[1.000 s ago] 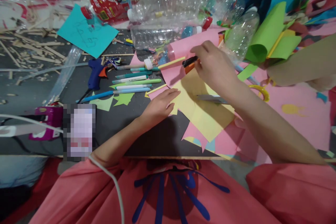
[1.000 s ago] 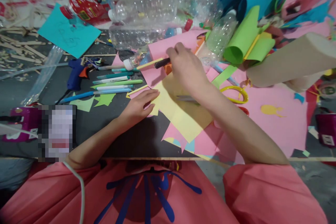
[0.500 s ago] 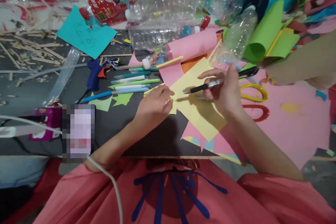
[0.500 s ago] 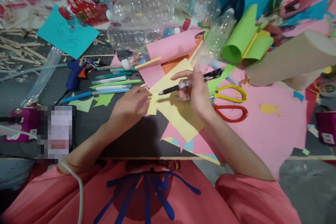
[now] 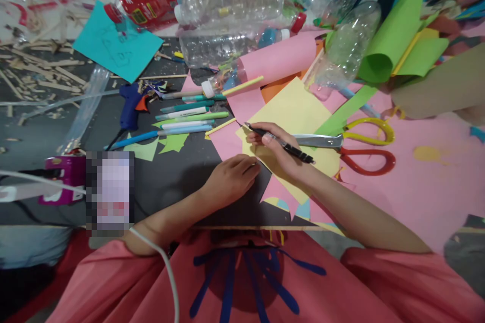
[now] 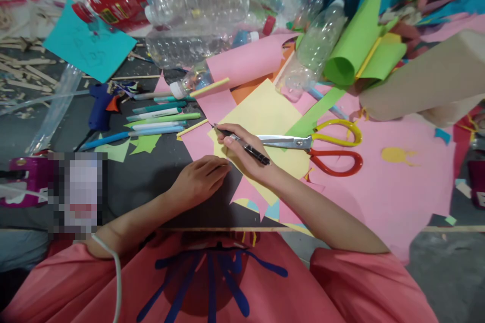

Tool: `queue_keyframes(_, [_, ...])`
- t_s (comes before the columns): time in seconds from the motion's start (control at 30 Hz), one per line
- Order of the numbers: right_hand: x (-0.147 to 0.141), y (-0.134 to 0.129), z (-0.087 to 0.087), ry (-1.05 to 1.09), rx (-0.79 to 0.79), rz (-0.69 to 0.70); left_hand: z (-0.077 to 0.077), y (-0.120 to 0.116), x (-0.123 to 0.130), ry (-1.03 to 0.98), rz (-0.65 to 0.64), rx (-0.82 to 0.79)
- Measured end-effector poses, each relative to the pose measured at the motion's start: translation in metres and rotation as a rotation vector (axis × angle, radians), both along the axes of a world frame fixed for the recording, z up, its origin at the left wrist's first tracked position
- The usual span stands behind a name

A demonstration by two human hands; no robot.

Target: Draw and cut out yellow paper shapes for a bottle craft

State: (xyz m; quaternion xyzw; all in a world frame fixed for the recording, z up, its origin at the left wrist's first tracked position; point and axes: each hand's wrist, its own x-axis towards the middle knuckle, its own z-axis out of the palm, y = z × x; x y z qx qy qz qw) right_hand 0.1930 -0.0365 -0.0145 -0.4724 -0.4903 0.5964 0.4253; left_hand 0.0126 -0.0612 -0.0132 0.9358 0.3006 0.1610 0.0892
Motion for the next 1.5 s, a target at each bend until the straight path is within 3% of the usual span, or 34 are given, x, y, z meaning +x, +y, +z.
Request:
queue_keyframes(0.2, [0.006, 0.002, -0.005, -0.065, 0.094, 0.080, -0.002, 0.006, -0.007, -0.111, 0.037, -0.051])
queue_keyframes(0.43, [0.010, 0.005, -0.007, -0.051, 0.089, 0.072, 0.001, 0.011, -0.009, -0.020, 0.043, -0.095])
queue_keyframes(0.6, [0.012, 0.007, -0.003, -0.089, 0.054, -0.024, 0.003, 0.008, -0.009, -0.007, 0.048, -0.033])
queue_keyframes(0.77, [0.012, 0.008, 0.001, -0.019, 0.037, 0.046, 0.007, -0.002, -0.006, 0.016, 0.092, 0.036])
queue_keyframes(0.87, [0.009, 0.009, 0.005, -0.120, 0.054, 0.123, 0.011, -0.009, -0.001, 0.051, 0.118, 0.047])
queue_keyframes(1.13, [0.001, 0.008, 0.005, -0.335, 0.081, 0.117, 0.011, -0.014, 0.004, 0.082, 0.127, 0.066])
queue_keyframes(1.5, [0.002, 0.009, 0.004, -0.359, 0.183, 0.170, 0.012, -0.016, 0.004, 0.123, 0.136, 0.053])
